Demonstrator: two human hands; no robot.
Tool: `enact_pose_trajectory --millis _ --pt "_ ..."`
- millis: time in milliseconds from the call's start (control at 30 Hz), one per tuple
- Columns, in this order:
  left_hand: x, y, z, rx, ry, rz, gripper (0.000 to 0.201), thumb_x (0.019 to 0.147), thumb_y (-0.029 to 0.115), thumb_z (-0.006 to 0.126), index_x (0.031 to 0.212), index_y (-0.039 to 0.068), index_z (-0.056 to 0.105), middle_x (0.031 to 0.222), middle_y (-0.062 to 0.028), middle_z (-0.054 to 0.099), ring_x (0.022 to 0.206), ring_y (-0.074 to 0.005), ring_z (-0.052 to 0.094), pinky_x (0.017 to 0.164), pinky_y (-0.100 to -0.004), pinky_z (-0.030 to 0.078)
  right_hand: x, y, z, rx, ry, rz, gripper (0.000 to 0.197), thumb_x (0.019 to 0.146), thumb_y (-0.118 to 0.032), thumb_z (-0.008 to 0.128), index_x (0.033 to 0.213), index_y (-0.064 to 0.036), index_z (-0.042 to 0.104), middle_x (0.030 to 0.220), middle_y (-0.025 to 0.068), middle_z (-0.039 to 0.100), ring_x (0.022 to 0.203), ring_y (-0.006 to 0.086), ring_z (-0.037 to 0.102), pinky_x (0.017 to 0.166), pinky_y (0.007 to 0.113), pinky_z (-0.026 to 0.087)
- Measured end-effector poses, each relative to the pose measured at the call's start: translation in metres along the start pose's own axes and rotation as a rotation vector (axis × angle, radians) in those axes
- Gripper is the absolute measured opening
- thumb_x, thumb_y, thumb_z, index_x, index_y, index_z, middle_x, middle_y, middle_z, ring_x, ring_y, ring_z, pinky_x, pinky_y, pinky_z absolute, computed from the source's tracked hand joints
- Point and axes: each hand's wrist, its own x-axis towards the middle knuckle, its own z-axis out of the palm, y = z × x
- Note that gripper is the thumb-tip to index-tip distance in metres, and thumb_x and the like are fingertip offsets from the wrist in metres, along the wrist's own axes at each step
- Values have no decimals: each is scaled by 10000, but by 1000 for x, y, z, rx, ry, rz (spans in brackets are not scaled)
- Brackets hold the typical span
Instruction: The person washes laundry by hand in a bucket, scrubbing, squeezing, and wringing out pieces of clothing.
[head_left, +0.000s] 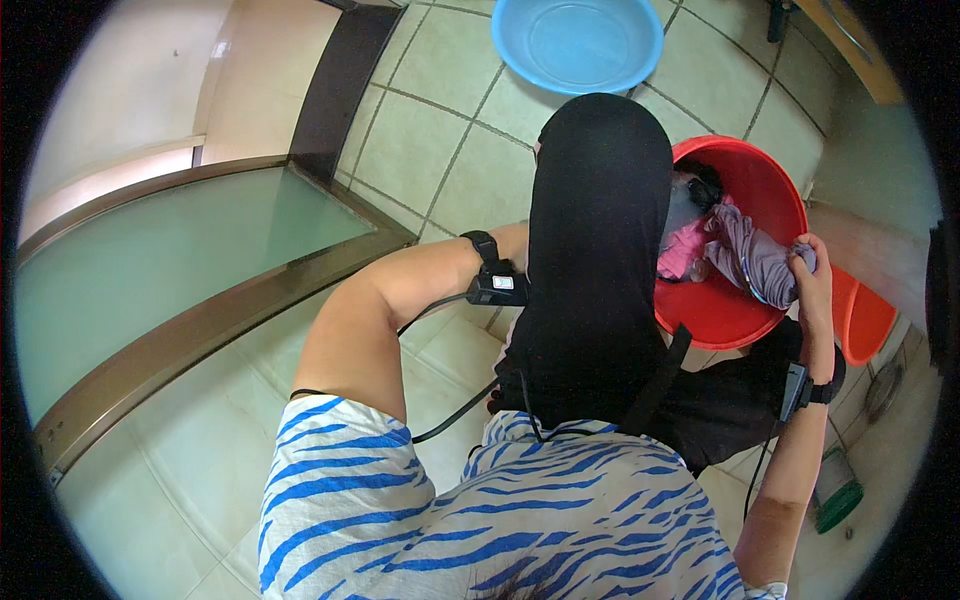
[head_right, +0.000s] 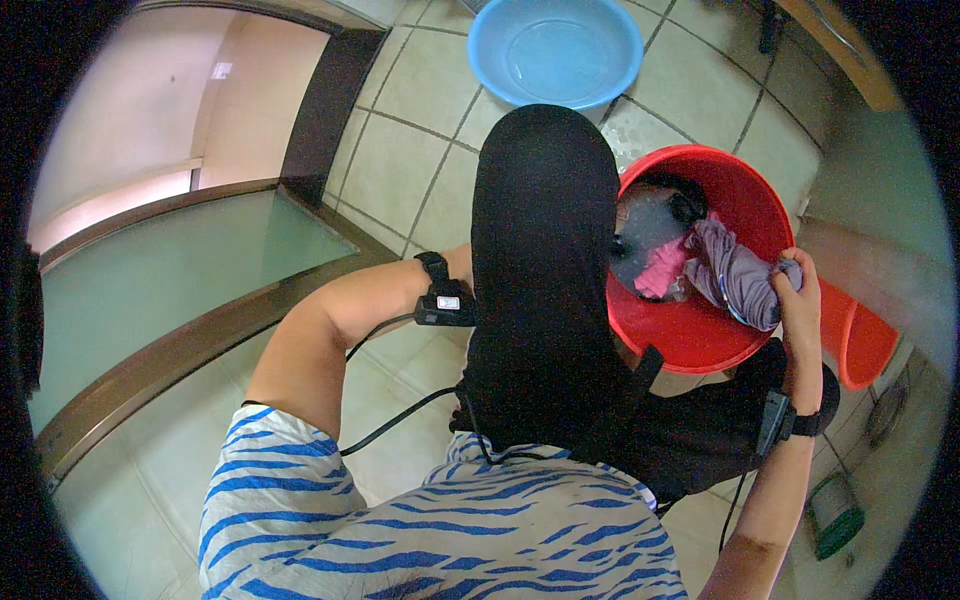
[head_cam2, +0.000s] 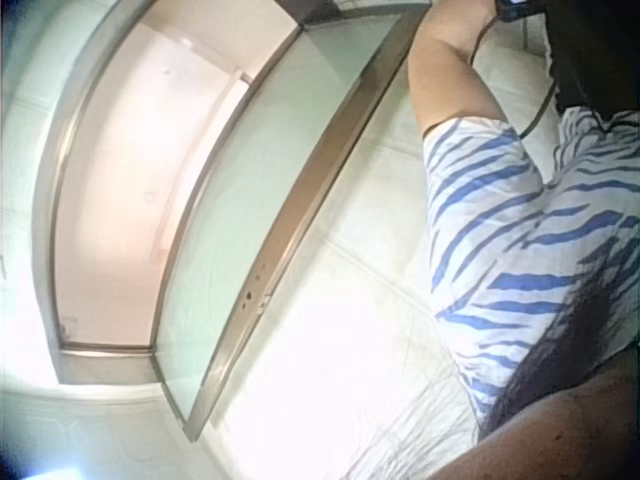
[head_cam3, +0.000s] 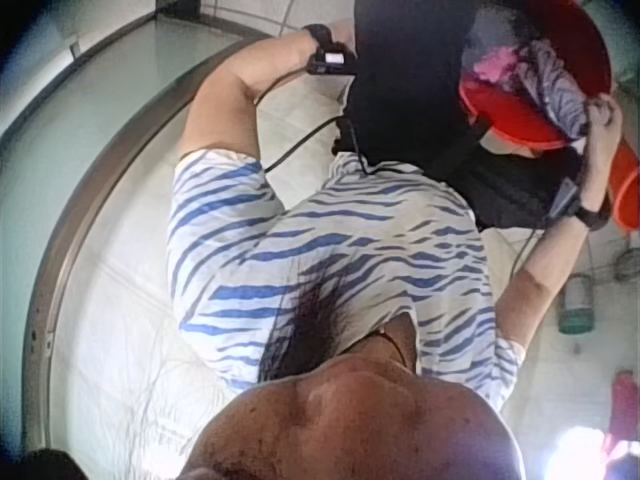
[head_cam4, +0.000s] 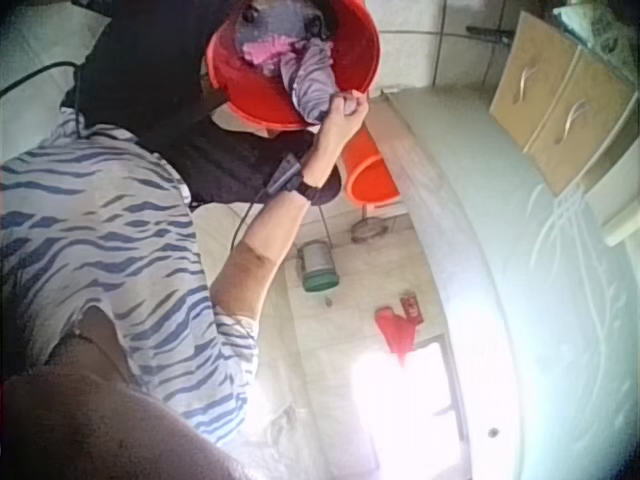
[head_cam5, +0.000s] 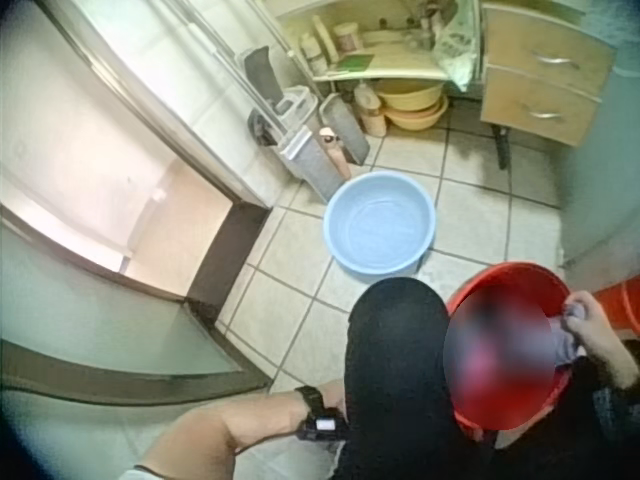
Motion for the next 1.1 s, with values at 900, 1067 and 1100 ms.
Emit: enact_pose_trajectory --millis 900,1067,1100 --pt "32 171 -181 -1002 883 53 235 801 189 549 986 70 469 1130 -111 473 1060 -284 433 905 -431 330 -25 -27 6 26 97 -116 273 724 -46 556 992 -75 517 874 19 523 820 125 485 759 252 406" --pt "60 231 -144 -996 689 180 228 802 181 550 993 80 475 1205 -138 452 1112 -295 419 938 -437 309 -36 -50 -2 25 148 -169 272 728 -97 568 992 -63 515 859 51 545 807 149 512 750 271 426" --pt "71 237 -136 -980 631 193 226 803 179 549 996 84 477 1212 -141 448 1116 -294 415 937 -436 312 -38 -57 -5 70 151 -212 272 732 -104 568 993 -54 514 862 54 546 812 143 512 749 270 427"
